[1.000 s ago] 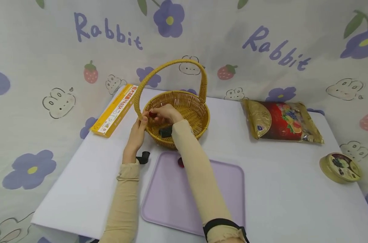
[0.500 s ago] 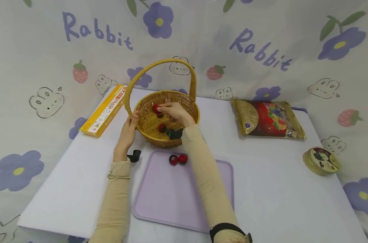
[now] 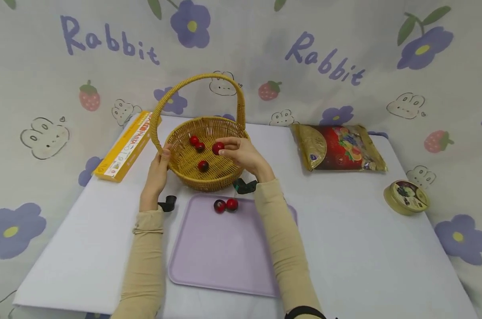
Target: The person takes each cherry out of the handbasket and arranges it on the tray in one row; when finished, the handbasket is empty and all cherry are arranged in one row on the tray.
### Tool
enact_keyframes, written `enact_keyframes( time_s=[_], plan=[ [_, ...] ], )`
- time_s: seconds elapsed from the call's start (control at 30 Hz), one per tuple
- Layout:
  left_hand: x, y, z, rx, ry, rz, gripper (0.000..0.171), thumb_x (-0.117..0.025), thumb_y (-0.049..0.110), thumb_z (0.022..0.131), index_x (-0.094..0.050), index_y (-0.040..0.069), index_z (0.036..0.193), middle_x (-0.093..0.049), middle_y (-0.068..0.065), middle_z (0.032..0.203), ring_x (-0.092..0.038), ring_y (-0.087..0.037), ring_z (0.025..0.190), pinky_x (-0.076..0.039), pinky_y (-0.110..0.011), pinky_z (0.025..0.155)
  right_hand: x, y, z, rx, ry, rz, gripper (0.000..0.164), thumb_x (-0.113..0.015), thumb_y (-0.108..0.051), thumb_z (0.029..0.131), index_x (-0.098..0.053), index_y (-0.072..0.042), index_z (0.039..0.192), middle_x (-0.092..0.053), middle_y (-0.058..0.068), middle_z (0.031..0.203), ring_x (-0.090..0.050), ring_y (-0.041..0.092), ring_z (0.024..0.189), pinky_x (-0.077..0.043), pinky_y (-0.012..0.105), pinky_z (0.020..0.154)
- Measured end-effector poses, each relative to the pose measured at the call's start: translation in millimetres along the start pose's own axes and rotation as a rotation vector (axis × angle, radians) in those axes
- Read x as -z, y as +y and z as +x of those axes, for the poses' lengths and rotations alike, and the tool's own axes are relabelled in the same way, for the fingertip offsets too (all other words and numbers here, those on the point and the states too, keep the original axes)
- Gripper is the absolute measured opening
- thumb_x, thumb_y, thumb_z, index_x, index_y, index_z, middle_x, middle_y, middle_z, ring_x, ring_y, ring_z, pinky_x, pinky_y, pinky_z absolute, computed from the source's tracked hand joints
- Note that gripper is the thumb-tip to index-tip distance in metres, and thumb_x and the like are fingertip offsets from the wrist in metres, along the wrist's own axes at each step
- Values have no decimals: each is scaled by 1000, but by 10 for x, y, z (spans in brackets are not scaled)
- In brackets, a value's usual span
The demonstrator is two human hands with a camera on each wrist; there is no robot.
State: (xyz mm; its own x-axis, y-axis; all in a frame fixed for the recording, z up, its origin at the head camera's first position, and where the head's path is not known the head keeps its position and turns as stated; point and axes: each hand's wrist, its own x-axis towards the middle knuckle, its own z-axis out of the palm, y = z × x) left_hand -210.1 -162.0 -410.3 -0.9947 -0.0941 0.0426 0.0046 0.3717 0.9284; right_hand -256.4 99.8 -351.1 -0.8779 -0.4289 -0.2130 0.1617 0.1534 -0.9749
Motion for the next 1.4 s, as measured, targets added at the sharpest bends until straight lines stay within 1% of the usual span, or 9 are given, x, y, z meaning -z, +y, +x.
enact_keyframes(
  time_s=[0.17, 0.37, 0.47, 0.6, 0.73, 0.87, 0.97, 1.13, 1.4],
  plan=[
    [19, 2, 28, -15, 17, 0, 97, -26, 80, 86, -27, 10, 153, -32, -16, 157, -33, -37, 143, -27, -54, 117, 132, 101, -191, -9, 51, -22, 40, -60, -7, 96, -54, -7, 135, -65, 5, 120, -26, 7, 51, -24, 20, 50],
    [-20, -5, 20, 1, -12, -4, 93, -26, 77, 89, -25, 11, 154, -30, -17, 157, -31, -39, 144, -25, -57, 117, 347, 374, -569, -27, 98, -41, 41, -62, -6, 94, -54, -4, 134, -69, -5, 105, -32, 6, 57, -24, 20, 50],
    [-23, -5, 0, 15, -20, 2, 92, -26, 77, 89, -24, 11, 155, -29, -18, 157, -30, -39, 144, -25, -58, 117, 421, 546, -764, -60, 102, -99, 41, -64, -7, 93, -55, -4, 133, -69, -2, 107, -39, 5, 60, -26, 19, 50],
    [-7, 6, -15, 8, -8, 8, 96, -26, 79, 87, -25, 11, 154, -31, -22, 156, -30, -41, 143, -24, -58, 116, 402, 734, -936, -68, 88, -243, 41, -67, -9, 90, -58, -3, 129, -66, 12, 120, -54, 5, 74, -39, 17, 59],
    [-4, 18, -13, -6, -8, 1, 97, -26, 79, 87, -24, 10, 154, -30, -23, 155, -29, -41, 143, -23, -58, 117, 296, 853, -1009, -20, 71, -353, 36, -70, -7, 86, -62, -2, 121, -65, 20, 121, -63, 18, 99, -48, 24, 79],
    [-24, 23, -10, 1, -17, -12, 92, -27, 76, 90, -23, 10, 155, -29, -21, 157, -29, -41, 144, -23, -58, 117, 199, 933, -1006, 0, 60, -406, 32, -72, -2, 83, -64, -3, 115, -67, 17, 119, -63, 24, 106, -46, 25, 77],
    [-38, 12, -12, 12, -22, -27, 90, -28, 74, 91, -22, 11, 155, -29, -19, 157, -29, -40, 144, -22, -57, 118, 152, 972, -991, -5, 69, -441, 32, -72, 1, 81, -65, -5, 112, -67, 16, 120, -61, 19, 88, -43, 23, 67],
    [-48, -2, 7, -5, -8, -33, 95, -28, 78, 88, -23, 10, 155, -29, -19, 157, -29, -39, 144, -22, -58, 117, 124, 996, -986, -11, 90, -479, 34, -73, 2, 79, -67, -7, 111, -66, 17, 122, -38, 13, 58, -35, 21, 52],
    [-43, 4, 17, -11, 0, -23, 101, -28, 82, 84, -24, 8, 154, -28, -14, 159, -28, -36, 145, -22, -54, 119, 155, 997, -1006, -20, 112, -552, 31, -71, 0, 81, -68, -5, 112, -66, 19, 122, -42, 10, 58, -40, 24, 56]
  ],
)
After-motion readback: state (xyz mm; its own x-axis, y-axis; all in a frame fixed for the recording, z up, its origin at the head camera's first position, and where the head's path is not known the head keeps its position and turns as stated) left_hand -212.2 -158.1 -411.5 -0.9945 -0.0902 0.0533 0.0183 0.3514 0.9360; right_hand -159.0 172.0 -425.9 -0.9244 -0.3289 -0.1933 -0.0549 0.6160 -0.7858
